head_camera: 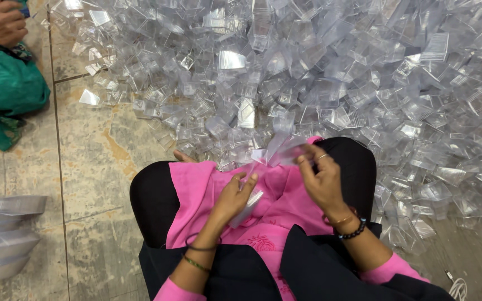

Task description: The person sits on the floor and nests small transparent plastic cups one at a time, picking cups from a large pile spread on the floor and pressing each into a growing stacked column held on their lap, occasionally reaching into the pile to retrieve the next cup.

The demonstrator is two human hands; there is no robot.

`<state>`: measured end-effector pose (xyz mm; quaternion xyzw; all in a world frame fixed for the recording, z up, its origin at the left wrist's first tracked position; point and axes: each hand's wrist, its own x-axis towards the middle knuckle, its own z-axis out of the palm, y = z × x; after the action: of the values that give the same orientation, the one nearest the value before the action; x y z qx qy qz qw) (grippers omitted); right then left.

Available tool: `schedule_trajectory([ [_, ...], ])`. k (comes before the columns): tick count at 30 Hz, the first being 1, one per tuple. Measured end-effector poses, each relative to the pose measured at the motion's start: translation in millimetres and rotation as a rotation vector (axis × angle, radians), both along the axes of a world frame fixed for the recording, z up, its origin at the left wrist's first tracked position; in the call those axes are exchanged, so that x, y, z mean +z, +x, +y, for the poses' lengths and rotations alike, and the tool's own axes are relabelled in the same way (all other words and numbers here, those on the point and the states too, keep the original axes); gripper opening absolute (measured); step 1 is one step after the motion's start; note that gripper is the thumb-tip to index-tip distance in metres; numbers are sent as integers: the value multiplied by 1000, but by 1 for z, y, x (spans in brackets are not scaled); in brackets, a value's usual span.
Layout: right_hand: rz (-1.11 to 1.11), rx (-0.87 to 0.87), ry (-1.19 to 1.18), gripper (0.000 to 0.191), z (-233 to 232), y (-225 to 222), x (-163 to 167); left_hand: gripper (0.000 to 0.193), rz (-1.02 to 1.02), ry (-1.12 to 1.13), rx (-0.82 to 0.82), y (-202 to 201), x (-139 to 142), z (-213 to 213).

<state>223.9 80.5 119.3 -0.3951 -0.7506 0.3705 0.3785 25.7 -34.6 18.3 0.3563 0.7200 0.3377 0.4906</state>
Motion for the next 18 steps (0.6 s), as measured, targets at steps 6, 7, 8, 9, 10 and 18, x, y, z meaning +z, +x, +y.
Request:
schedule_trajectory([
  [6, -186, 476, -130, 24, -45, -12, -11, 67, -123, 413, -143, 12, 37, -21],
  [7, -211, 587, -143, 22, -42, -14, -13, 64, -175, 361, -95, 12, 37, -27],
  [8, -163, 577, -213, 25, -34, -15, -16, 61, -225, 310, -48, 10, 35, -33],
  [9, -114, 566, -281, 28, -14, -14, -16, 58, -274, 261, -2, 7, 32, -38],
  [10, -66, 555, -351, 32, 9, -15, -17, 56, -386, 267, 104, 3, 27, -43],
  [18, -1161, 441, 140, 35, 150, -85, -51, 53, -863, 180, 507, -27, 6, -58],
])
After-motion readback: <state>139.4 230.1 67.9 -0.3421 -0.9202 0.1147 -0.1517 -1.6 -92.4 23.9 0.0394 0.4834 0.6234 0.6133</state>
